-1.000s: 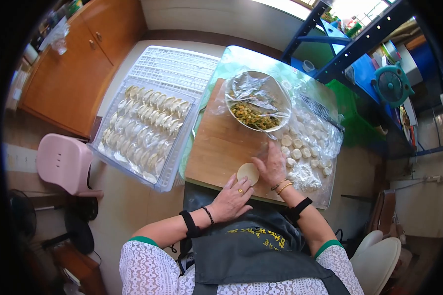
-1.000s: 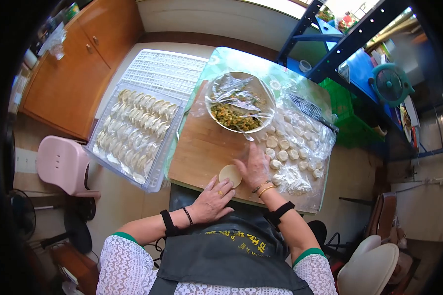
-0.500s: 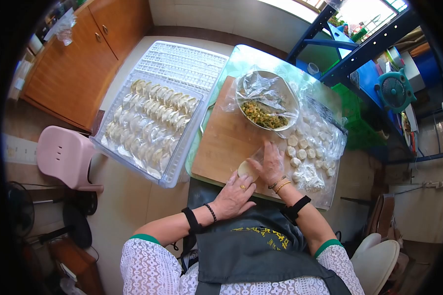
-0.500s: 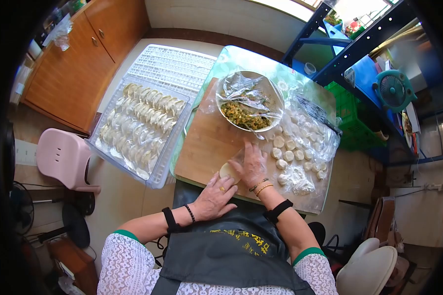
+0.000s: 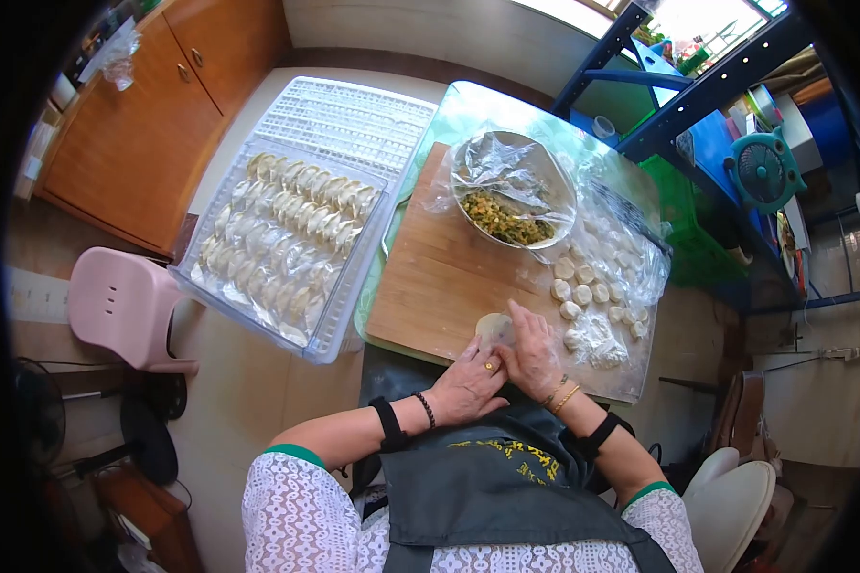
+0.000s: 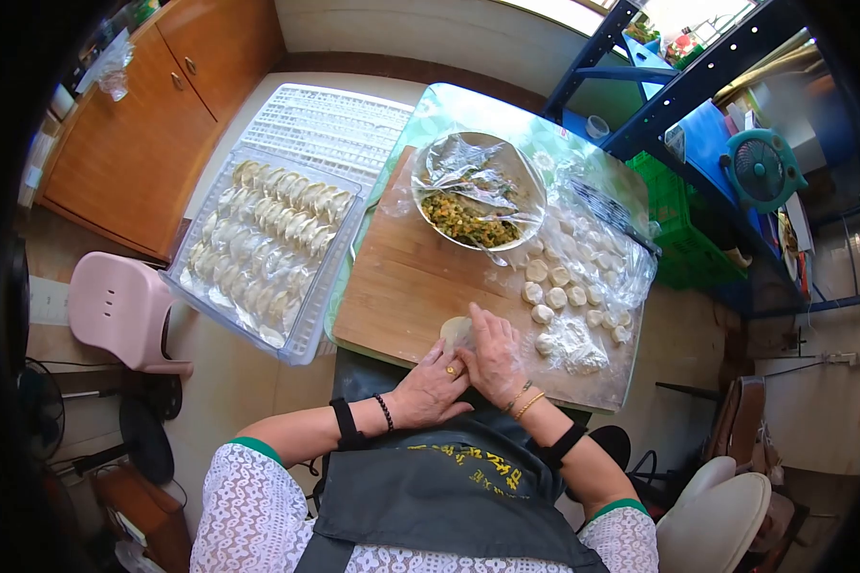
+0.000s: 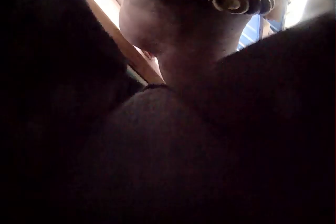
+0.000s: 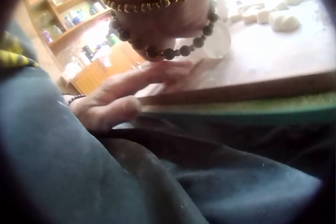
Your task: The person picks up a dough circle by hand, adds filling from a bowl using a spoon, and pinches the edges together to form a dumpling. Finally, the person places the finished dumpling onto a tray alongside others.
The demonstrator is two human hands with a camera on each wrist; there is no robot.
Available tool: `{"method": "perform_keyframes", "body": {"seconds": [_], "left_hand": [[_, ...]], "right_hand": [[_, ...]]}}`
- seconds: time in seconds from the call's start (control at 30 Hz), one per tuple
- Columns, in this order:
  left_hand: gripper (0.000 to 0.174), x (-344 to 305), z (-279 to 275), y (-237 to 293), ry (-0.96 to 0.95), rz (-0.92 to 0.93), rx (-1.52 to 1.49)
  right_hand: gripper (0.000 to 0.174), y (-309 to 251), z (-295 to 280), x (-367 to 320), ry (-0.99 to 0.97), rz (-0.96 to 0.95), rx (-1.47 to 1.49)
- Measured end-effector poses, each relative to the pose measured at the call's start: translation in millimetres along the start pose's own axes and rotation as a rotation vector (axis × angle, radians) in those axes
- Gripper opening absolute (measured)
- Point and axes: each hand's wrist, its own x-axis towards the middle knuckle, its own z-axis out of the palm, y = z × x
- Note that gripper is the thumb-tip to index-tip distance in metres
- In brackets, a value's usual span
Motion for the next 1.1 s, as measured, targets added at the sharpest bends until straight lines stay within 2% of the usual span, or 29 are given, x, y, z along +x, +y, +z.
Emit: {"method": "perform_keyframes", "body": {"seconds": [0.03,0.13,0.2,0.23,0.33,0.37,0.47,0.5,0.6,0.63,0.77,0.87,0.97,1.1], "left_hand": [[0.063,-1,1,1,-0.038,-0.008,0.009],[0.063,-4,4,2,0.074,-0.005,0.026],[0.062,-4,2,2,0.059,-0.001,0.044],[0.062,-3,0,1,0.057,-0.001,0.055],[0.061,-2,-8,0,0.039,-0.090,0.035],[0.061,-4,-9,0,0.059,-0.089,0.040],[0.061,-7,-8,0,0.063,-0.077,0.046],[0.061,-8,-7,1,0.032,-0.067,0.047],[0.061,-11,-4,1,0.024,-0.048,0.041],[0.061,-13,-4,0,0.037,-0.045,0.040],[0.061,-13,-4,-2,0.070,-0.053,0.048],[0.060,-12,-9,-3,0.025,-0.113,0.020],[0.060,-14,-13,-4,0.064,-0.147,-0.008],[0.059,-18,-8,-7,0.093,-0.107,0.008]], "right_hand": [[0.073,4,11,-1,0.021,0.029,-0.035],[0.075,14,20,11,0.085,0.093,-0.084],[0.075,29,23,20,0.084,0.182,-0.086],[0.077,34,26,24,0.167,0.162,-0.093],[0.074,42,16,26,0.108,0.226,0.036],[0.072,42,16,25,0.120,0.209,0.072],[0.072,20,5,18,0.132,-0.052,0.110],[0.075,9,4,13,0.042,-0.080,0.033],[0.075,-10,14,11,-0.038,-0.099,0.019],[0.076,-6,20,15,0.011,-0.094,-0.038],[0.082,12,26,40,0.103,0.046,-0.093],[0.077,27,30,42,0.026,0.188,-0.028],[0.073,11,10,40,0.090,0.034,0.088],[0.073,-23,19,26,-0.046,-0.149,-0.040]]}}
